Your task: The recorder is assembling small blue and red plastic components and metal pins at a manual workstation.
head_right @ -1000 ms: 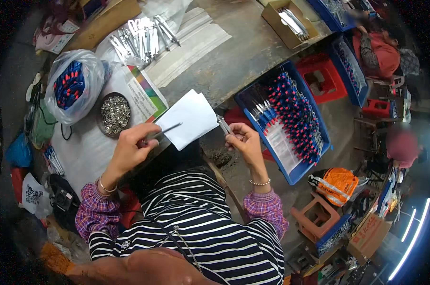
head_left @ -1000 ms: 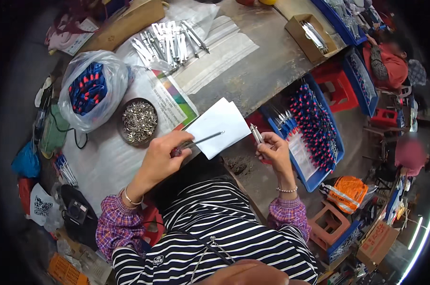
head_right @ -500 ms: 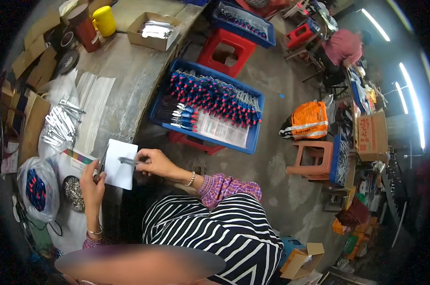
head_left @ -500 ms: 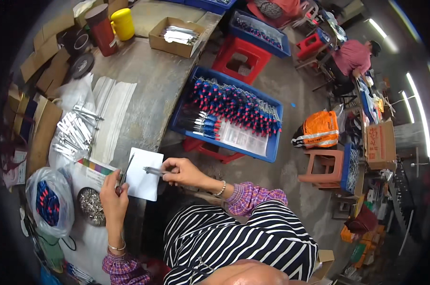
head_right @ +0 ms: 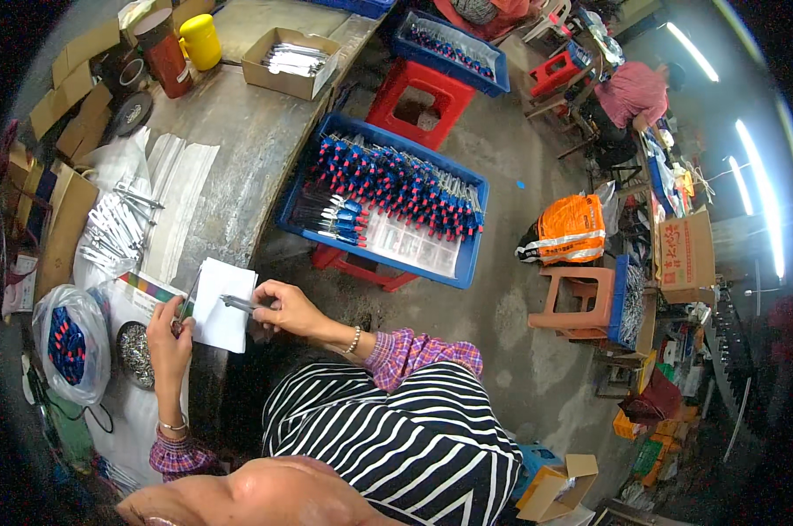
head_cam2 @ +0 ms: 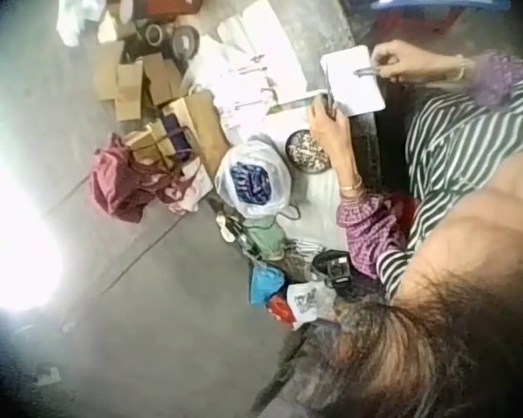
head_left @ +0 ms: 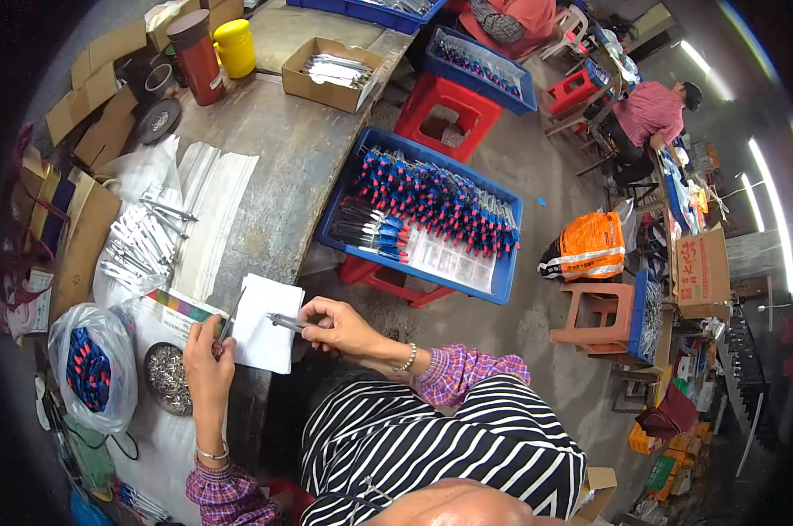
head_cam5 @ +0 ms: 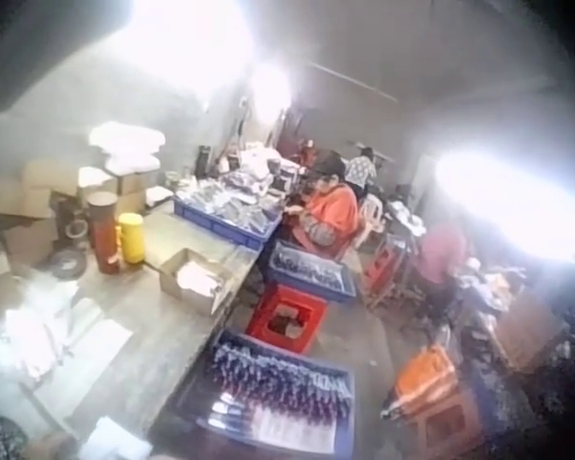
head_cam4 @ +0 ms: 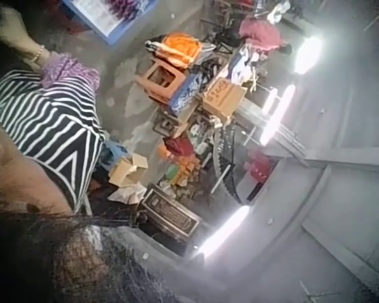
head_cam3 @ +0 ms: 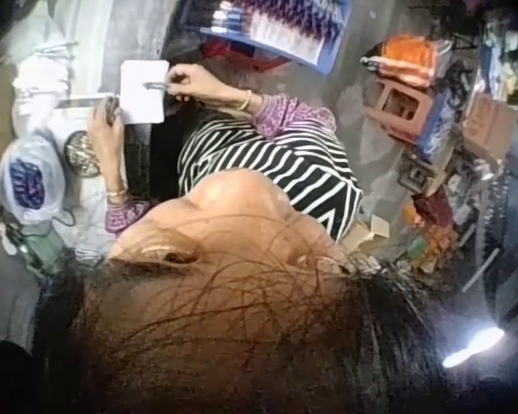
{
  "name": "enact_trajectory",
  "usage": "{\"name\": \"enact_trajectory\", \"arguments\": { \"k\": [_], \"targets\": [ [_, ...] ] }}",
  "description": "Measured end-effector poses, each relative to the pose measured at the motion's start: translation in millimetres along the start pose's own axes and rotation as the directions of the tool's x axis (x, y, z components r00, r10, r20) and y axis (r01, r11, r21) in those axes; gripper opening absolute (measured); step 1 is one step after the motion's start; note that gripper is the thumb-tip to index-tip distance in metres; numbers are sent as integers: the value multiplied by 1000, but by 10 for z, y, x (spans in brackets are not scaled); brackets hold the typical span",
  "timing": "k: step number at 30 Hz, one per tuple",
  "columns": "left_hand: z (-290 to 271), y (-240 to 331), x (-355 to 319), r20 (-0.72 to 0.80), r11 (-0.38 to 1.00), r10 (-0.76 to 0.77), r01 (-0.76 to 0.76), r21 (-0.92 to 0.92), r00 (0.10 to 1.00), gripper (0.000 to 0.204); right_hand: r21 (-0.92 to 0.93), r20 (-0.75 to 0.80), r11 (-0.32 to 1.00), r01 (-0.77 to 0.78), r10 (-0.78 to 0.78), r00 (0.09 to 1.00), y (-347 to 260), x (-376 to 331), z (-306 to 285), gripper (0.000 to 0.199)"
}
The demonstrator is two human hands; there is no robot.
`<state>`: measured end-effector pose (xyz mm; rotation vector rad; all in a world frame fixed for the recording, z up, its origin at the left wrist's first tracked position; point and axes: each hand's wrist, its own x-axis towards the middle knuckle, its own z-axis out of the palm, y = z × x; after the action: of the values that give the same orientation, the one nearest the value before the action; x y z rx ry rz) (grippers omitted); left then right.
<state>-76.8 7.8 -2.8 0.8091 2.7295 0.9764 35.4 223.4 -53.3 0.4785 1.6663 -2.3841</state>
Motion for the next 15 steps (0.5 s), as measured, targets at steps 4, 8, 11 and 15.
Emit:
{"name": "enact_trajectory", "arguments": {
  "k": [4,8,11,15],
  "targets": [
    [-5,-65,-37,-22,1000,24,-24,8,999,33,-98,53,993,62,-57,997,82,-51,-58,16],
    [-49,-49,-52,-14,1000,18,-18,-14,1000,32,-101,147,994,43,-27,989,120,-3,19,16],
    [-96,-31,-69,20,1000,-21,21,-8,1000,31,-79,176,996,47,-33,984,128,51,73,17],
    [-157,-98,-106,46,996,-72,74,-40,996,30,-111,211,992,53,-29,977,130,80,109,21]
  ]
}}
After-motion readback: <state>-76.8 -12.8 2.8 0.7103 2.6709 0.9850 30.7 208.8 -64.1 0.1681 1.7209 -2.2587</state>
